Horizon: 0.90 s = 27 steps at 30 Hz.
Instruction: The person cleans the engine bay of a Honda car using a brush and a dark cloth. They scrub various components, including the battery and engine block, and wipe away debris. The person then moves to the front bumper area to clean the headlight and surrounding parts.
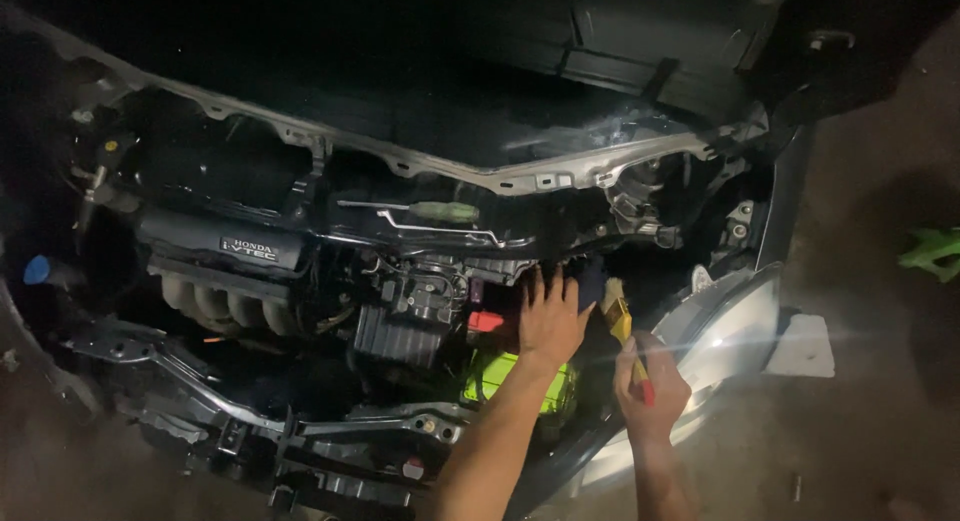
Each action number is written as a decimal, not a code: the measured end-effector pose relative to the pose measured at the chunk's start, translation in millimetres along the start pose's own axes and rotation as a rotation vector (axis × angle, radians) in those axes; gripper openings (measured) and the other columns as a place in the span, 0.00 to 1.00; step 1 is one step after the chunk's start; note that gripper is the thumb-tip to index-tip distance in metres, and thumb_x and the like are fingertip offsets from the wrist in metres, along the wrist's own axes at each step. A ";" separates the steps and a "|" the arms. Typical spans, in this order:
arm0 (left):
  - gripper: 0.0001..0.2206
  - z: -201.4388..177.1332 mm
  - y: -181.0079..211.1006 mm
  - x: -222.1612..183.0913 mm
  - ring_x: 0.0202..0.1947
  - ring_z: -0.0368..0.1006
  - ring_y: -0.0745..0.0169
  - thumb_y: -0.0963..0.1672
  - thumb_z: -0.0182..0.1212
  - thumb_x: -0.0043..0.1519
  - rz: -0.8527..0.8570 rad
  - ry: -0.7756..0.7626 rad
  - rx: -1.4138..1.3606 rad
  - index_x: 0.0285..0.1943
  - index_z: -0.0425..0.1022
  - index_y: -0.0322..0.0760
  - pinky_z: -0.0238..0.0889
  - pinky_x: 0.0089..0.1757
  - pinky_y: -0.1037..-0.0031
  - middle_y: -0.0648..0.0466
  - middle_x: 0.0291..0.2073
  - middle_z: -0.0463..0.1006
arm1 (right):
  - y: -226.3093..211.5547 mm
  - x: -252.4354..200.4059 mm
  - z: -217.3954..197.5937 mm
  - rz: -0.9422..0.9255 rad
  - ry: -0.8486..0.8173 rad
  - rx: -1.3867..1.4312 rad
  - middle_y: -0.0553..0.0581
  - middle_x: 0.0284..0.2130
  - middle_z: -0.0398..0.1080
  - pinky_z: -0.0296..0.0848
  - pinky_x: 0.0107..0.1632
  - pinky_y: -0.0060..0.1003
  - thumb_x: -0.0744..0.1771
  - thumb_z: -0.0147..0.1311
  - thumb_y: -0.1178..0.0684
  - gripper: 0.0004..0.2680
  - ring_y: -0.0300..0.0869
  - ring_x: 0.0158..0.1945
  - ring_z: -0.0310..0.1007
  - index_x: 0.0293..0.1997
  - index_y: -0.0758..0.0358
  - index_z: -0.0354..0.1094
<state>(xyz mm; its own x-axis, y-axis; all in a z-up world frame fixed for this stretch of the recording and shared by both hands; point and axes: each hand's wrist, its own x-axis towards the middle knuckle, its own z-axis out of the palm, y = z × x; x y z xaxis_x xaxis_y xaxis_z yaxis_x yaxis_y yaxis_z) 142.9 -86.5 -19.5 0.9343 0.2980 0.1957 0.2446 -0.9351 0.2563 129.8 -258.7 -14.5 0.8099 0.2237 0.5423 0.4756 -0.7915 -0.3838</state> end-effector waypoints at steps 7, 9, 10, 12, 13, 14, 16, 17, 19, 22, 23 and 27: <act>0.23 10.3 26.6 21.1 0.41 0.78 0.43 0.51 0.70 0.59 -0.207 -0.129 -0.068 0.55 0.72 0.34 0.73 0.38 0.58 0.45 0.44 0.78 | 7.7 -5.5 4.0 0.053 -0.023 0.017 0.55 0.34 0.77 0.73 0.34 0.30 0.69 0.58 0.48 0.09 0.44 0.33 0.77 0.48 0.62 0.75; 0.23 11.8 32.7 26.6 0.45 0.78 0.44 0.49 0.69 0.60 -0.242 -0.135 -0.011 0.58 0.72 0.30 0.74 0.40 0.60 0.41 0.46 0.79 | 6.4 -3.2 1.6 -0.090 0.062 0.082 0.55 0.28 0.71 0.67 0.29 0.30 0.69 0.60 0.54 0.04 0.42 0.26 0.70 0.41 0.62 0.72; 0.23 13.5 33.3 28.6 0.45 0.78 0.44 0.49 0.69 0.60 -0.242 -0.135 -0.008 0.58 0.72 0.30 0.74 0.40 0.60 0.41 0.46 0.79 | 3.7 -2.2 1.7 -0.088 0.062 0.084 0.55 0.28 0.71 0.67 0.29 0.30 0.69 0.60 0.54 0.04 0.42 0.26 0.70 0.41 0.62 0.72; 0.14 17.5 36.5 31.0 0.42 0.79 0.47 0.43 0.63 0.61 -0.274 -0.092 0.008 0.54 0.76 0.32 0.74 0.39 0.63 0.44 0.42 0.81 | -0.2 -1.1 0.0 -0.008 0.030 0.055 0.56 0.30 0.74 0.70 0.32 0.29 0.70 0.58 0.51 0.06 0.43 0.29 0.74 0.42 0.63 0.74; 0.14 20.1 33.2 26.0 0.42 0.79 0.47 0.43 0.63 0.61 -0.277 -0.093 0.007 0.54 0.76 0.32 0.74 0.39 0.63 0.44 0.42 0.81 | -1.5 -0.9 -1.4 -0.010 0.027 0.055 0.56 0.30 0.74 0.70 0.32 0.29 0.70 0.58 0.51 0.06 0.43 0.29 0.74 0.42 0.63 0.74; 0.15 22.5 29.9 21.2 0.40 0.79 0.47 0.42 0.63 0.58 -0.195 -0.032 0.011 0.53 0.75 0.31 0.74 0.37 0.63 0.44 0.42 0.80 | -2.8 -0.5 -2.9 0.005 0.017 0.047 0.56 0.33 0.76 0.71 0.33 0.30 0.70 0.58 0.51 0.06 0.44 0.31 0.75 0.44 0.63 0.75; 0.16 25.1 18.9 12.5 0.39 0.79 0.47 0.40 0.63 0.56 -0.115 0.032 0.018 0.53 0.75 0.31 0.75 0.36 0.63 0.44 0.41 0.78 | -4.6 1.8 -3.4 0.018 0.008 0.043 0.57 0.36 0.77 0.72 0.34 0.30 0.70 0.58 0.51 0.07 0.45 0.32 0.76 0.47 0.63 0.75; 0.18 25.6 12.0 6.8 0.54 0.68 0.35 0.38 0.56 0.58 0.006 0.076 -0.052 0.58 0.71 0.24 0.63 0.52 0.56 0.36 0.54 0.71 | -4.6 1.9 -3.8 -0.011 0.025 0.053 0.57 0.36 0.77 0.72 0.33 0.31 0.70 0.57 0.52 0.07 0.45 0.32 0.76 0.47 0.63 0.75; 0.20 25.0 1.2 -0.9 0.70 0.57 0.23 0.36 0.50 0.61 0.128 0.119 -0.123 0.63 0.67 0.17 0.50 0.68 0.48 0.27 0.67 0.63 | -1.7 0.3 -1.4 -0.039 0.043 0.060 0.57 0.37 0.78 0.72 0.32 0.31 0.70 0.57 0.52 0.07 0.46 0.32 0.76 0.47 0.63 0.75; 0.28 11.8 -7.7 -6.3 0.75 0.46 0.25 0.38 0.58 0.58 0.221 0.058 -0.207 0.69 0.60 0.17 0.43 0.70 0.47 0.28 0.73 0.54 | 4.2 -1.0 3.7 -0.041 0.051 0.013 0.57 0.34 0.77 0.71 0.32 0.31 0.70 0.56 0.51 0.07 0.45 0.32 0.76 0.44 0.62 0.76; 0.27 1.2 -9.1 -9.9 0.75 0.43 0.22 0.34 0.51 0.60 0.218 -0.017 -0.267 0.71 0.57 0.16 0.44 0.69 0.46 0.28 0.75 0.49 | 3.8 -0.7 3.3 -0.039 0.055 0.017 0.57 0.34 0.77 0.71 0.32 0.31 0.70 0.57 0.52 0.07 0.45 0.31 0.77 0.45 0.63 0.76; 0.26 -39.2 -26.5 -48.8 0.72 0.55 0.29 0.31 0.51 0.57 0.034 0.158 -0.216 0.68 0.65 0.22 0.48 0.68 0.49 0.32 0.70 0.62 | -18.8 15.2 -17.1 0.122 0.071 0.306 0.58 0.30 0.76 0.75 0.32 0.33 0.71 0.53 0.56 0.06 0.43 0.28 0.76 0.46 0.67 0.76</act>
<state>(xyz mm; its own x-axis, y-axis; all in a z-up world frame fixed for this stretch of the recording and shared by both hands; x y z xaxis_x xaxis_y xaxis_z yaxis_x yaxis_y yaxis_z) 80.7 -68.8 1.2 0.8848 0.3094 0.3485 0.1370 -0.8875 0.4401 127.3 -250.2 13.7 0.8461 0.0892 0.5255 0.4668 -0.5998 -0.6499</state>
